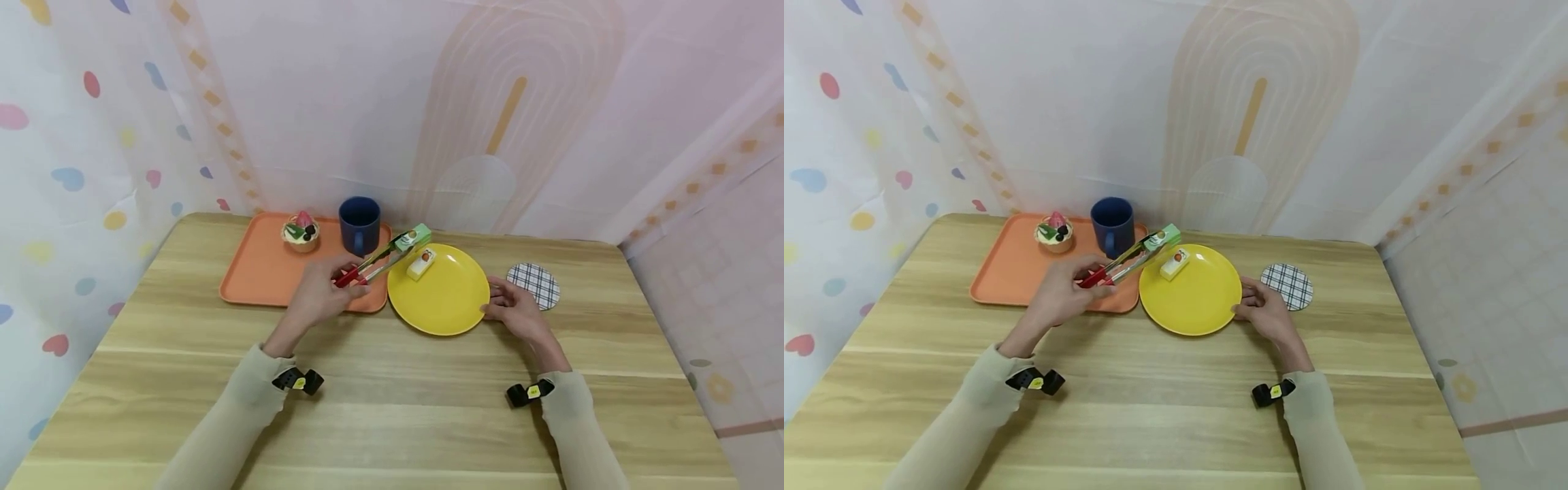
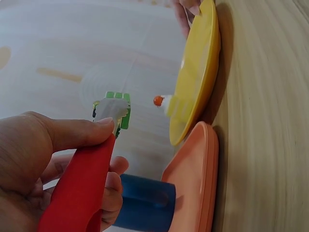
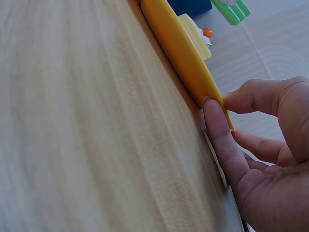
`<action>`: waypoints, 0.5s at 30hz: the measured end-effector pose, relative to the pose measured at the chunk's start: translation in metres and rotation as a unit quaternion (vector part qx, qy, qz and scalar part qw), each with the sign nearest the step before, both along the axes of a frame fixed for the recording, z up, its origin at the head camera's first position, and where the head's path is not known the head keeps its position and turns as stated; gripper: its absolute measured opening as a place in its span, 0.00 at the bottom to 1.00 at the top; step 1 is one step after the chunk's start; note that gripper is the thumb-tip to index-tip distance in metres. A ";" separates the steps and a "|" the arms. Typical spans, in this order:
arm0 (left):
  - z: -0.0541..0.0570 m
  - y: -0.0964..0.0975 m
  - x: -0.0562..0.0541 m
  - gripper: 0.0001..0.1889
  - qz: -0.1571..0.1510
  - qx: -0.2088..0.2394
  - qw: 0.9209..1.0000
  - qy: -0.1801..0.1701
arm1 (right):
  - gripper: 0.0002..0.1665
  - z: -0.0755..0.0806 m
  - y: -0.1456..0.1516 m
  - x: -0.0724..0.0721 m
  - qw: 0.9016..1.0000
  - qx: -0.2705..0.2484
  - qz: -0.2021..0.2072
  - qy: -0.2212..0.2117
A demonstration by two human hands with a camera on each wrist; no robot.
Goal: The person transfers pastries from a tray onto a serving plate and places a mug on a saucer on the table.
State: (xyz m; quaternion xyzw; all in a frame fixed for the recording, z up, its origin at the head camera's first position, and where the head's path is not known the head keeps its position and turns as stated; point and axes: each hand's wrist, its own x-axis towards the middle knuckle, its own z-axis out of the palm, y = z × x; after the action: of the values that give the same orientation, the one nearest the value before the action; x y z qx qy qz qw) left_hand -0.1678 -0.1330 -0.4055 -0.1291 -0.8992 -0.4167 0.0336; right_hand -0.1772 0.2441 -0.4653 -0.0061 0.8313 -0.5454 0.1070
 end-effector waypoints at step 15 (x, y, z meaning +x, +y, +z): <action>-0.002 0.025 -0.001 0.19 -0.019 -0.013 0.999 -0.033 | 0.38 0.002 0.000 -0.002 1.000 0.012 0.006 0.001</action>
State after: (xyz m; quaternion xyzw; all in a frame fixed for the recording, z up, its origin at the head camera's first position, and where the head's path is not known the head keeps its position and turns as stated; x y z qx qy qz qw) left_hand -0.1686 -0.1077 -0.4075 -0.1327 -0.9023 -0.4100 -0.0059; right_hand -0.1787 0.2437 -0.4632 -0.0096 0.8379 -0.5346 0.1096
